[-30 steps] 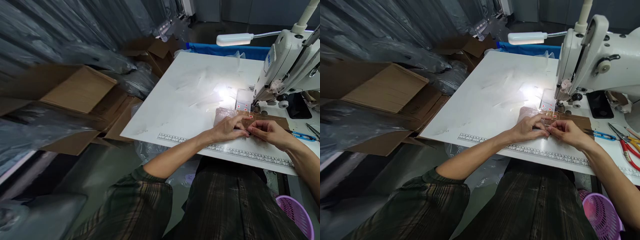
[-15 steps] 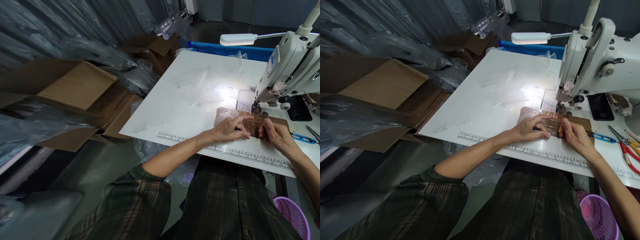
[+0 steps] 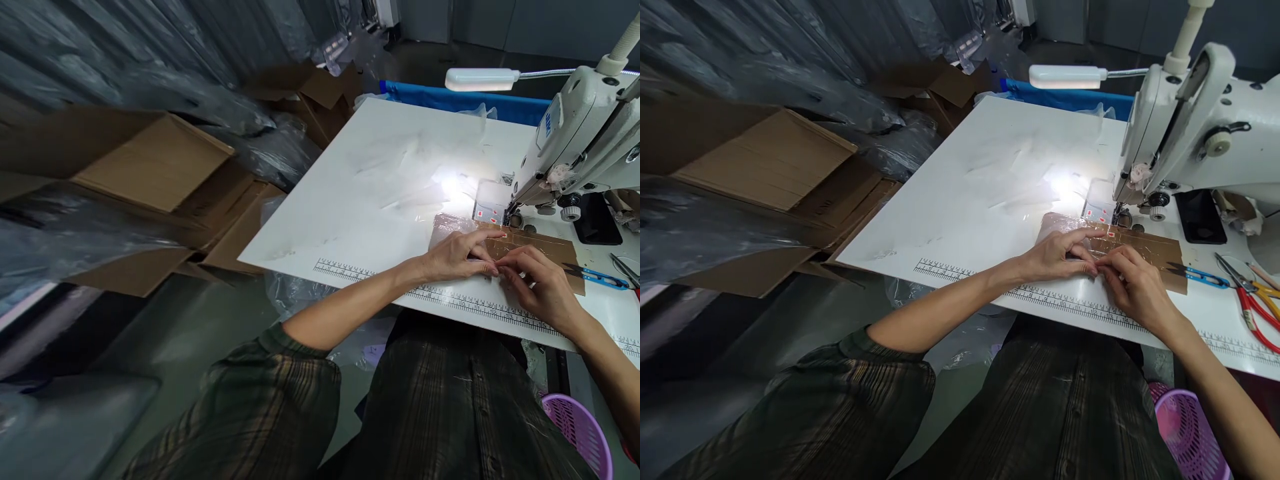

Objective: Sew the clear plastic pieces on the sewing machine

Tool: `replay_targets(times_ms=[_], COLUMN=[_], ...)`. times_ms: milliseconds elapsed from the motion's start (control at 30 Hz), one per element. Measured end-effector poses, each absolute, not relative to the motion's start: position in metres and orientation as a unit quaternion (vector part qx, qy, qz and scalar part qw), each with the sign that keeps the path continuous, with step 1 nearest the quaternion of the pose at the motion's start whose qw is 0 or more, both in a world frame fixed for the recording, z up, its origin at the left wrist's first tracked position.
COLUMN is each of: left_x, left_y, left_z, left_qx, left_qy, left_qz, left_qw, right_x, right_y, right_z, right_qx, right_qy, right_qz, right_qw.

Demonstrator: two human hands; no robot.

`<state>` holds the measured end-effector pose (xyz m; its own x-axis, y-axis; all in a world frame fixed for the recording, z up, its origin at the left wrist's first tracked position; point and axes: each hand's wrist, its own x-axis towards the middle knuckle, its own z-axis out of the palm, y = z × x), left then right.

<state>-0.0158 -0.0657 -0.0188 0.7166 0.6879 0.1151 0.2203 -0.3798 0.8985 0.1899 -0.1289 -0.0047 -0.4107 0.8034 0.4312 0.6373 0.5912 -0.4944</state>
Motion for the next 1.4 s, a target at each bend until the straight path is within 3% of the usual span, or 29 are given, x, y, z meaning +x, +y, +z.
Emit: replay_targets(times_ms=[300,467,567,667,800,933,1100,1267,1400], left_x=[-0.016,-0.014,-0.018,-0.034,-0.059,-0.068,-0.065,-0.044,-0.026], left_y=[-0.062,-0.087,-0.107,-0.102,-0.065,-0.045,-0.061,-0.101,-0.122], left_z=[-0.022,-0.004,0.011,0.016,0.005,-0.012,-0.007,0.029,0.054], left_qx=[0.811,0.849,0.868,0.880,0.843,0.837,0.853,0.807,0.794], left_qy=[0.269,0.132,0.087,0.182,0.429,0.486,0.415,0.300,0.221], left_qz=[0.244,0.165,0.128,0.172,0.248,0.210,0.244,0.214,0.154], left_qw=[0.458,0.485,0.472,0.404,0.211,0.134,0.203,0.462,0.545], right_x=[0.196,0.214,0.224,0.222,0.198,0.173,0.185,0.198,0.177], right_y=[-0.135,-0.147,-0.144,-0.134,-0.126,-0.129,-0.138,-0.131,-0.132], right_z=[0.002,0.029,0.034,0.024,0.000,-0.018,-0.012,0.018,0.035], right_qx=[-0.561,-0.429,-0.505,-0.553,-0.493,-0.415,-0.397,-0.446,-0.345], right_qy=[-0.627,-0.679,-0.667,-0.685,-0.785,-0.865,-0.852,-0.764,-0.726], right_qz=[0.358,0.505,0.445,0.364,0.222,0.103,0.189,0.296,0.465], right_qw=[0.405,0.317,0.320,0.303,0.301,0.264,0.285,0.361,0.371])
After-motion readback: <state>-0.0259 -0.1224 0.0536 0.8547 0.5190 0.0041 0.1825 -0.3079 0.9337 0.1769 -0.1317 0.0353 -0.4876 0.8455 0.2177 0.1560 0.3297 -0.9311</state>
